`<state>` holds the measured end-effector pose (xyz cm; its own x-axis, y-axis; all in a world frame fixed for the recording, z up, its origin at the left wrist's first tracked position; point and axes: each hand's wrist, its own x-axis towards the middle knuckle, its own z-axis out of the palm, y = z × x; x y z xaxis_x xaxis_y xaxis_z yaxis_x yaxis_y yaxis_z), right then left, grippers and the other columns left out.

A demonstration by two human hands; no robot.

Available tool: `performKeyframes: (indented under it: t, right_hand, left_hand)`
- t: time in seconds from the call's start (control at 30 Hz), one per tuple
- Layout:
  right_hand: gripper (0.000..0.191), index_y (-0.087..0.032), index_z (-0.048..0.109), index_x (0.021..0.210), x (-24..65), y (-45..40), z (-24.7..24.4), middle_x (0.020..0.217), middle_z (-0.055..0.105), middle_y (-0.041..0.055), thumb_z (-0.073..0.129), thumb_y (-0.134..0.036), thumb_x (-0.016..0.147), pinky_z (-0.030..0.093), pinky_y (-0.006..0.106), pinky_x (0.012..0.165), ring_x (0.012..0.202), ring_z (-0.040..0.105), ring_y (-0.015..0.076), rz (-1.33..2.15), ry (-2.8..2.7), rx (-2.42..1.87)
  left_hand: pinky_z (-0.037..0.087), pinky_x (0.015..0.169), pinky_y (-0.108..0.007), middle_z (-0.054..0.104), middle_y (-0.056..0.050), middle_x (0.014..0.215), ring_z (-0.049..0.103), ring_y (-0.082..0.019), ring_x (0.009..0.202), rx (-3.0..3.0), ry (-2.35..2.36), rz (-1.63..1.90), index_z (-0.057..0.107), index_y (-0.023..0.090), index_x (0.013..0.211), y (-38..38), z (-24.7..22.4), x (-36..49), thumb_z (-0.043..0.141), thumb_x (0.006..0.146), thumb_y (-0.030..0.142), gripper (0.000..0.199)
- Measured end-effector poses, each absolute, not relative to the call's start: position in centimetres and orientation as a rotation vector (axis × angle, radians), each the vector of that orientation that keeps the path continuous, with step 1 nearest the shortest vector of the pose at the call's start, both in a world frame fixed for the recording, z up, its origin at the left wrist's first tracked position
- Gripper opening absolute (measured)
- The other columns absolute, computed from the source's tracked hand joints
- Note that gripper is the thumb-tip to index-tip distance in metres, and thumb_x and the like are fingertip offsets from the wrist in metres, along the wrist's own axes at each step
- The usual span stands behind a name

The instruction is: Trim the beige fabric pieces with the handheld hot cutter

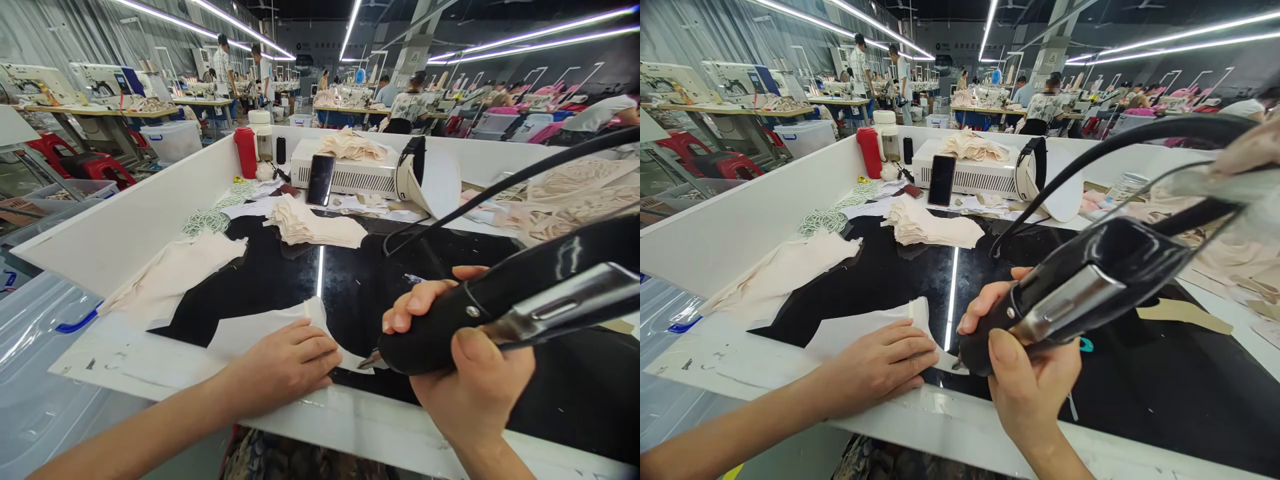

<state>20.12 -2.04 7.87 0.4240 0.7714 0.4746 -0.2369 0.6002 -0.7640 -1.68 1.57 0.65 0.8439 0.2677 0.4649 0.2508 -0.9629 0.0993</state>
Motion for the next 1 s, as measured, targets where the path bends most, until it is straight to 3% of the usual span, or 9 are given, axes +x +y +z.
performKeyframes:
  t: [0.2, 0.33, 0.57, 0.83, 1.0]
  right_hand:
    - [0.044, -0.031, 0.075, 0.122, 20.5, -2.0, 7.4, 0.085, 0.074, -0.004, 0.101, -0.046, 0.09, 0.064, 0.031, 0.06, 0.063, 0.071, 0.0166, 0.684, -0.956, -0.685]
    - [0.041, -0.032, 0.073, 0.124, 20.5, -2.2, 7.2, 0.087, 0.073, -0.0037, 0.097, -0.045, 0.094, 0.065, 0.033, 0.061, 0.065, 0.071, 0.0175, 0.657, -0.988, -0.715]
    - [0.045, -0.032, 0.071, 0.125, 21.5, -1.3, 7.0, 0.087, 0.074, -0.0047, 0.098, -0.047, 0.092, 0.064, 0.035, 0.061, 0.064, 0.071, 0.0187, 0.617, -1.006, -0.748]
    - [0.044, -0.03, 0.065, 0.11, 23.6, 2.9, 6.9, 0.084, 0.074, -0.0076, 0.098, -0.052, 0.091, 0.061, 0.035, 0.064, 0.063, 0.068, 0.0167, 0.467, -0.98, -0.808]
    - [0.046, -0.029, 0.067, 0.106, 23.2, 4.0, 7.2, 0.087, 0.075, -0.0068, 0.1, -0.054, 0.089, 0.062, 0.033, 0.063, 0.064, 0.069, 0.0154, 0.483, -0.955, -0.777]
  left_hand:
    - [0.059, 0.128, -0.045, 0.084, -0.012, 0.129, 0.079, -0.024, 0.122, 2.994, 0.423, 0.781, 0.074, 0.012, 0.138, 1.7, 0.5, -1.7, 0.062, 0.123, 0.03, 0.027]
    - [0.059, 0.129, -0.044, 0.084, -0.013, 0.13, 0.08, -0.024, 0.124, 2.99, 0.42, 0.745, 0.074, 0.012, 0.139, 1.7, 0.6, -1.9, 0.068, 0.12, 0.03, 0.027]
    - [0.058, 0.133, -0.05, 0.078, -0.016, 0.151, 0.072, -0.028, 0.149, 2.916, 0.537, 0.813, 0.073, 0.014, 0.147, 2.4, 1.9, -3.4, 0.06, 0.123, 0.029, 0.031]
    - [0.068, 0.114, -0.037, 0.083, -0.012, 0.133, 0.079, -0.023, 0.126, 2.881, 0.662, 0.716, 0.078, 0.015, 0.138, 2.2, 2.6, -5.1, 0.052, 0.125, 0.025, 0.031]
    - [0.068, 0.091, -0.034, 0.083, -0.006, 0.121, 0.079, -0.021, 0.103, 2.804, 0.758, 0.629, 0.079, 0.021, 0.126, 0.3, 3.6, -4.4, 0.055, 0.124, 0.028, 0.025]
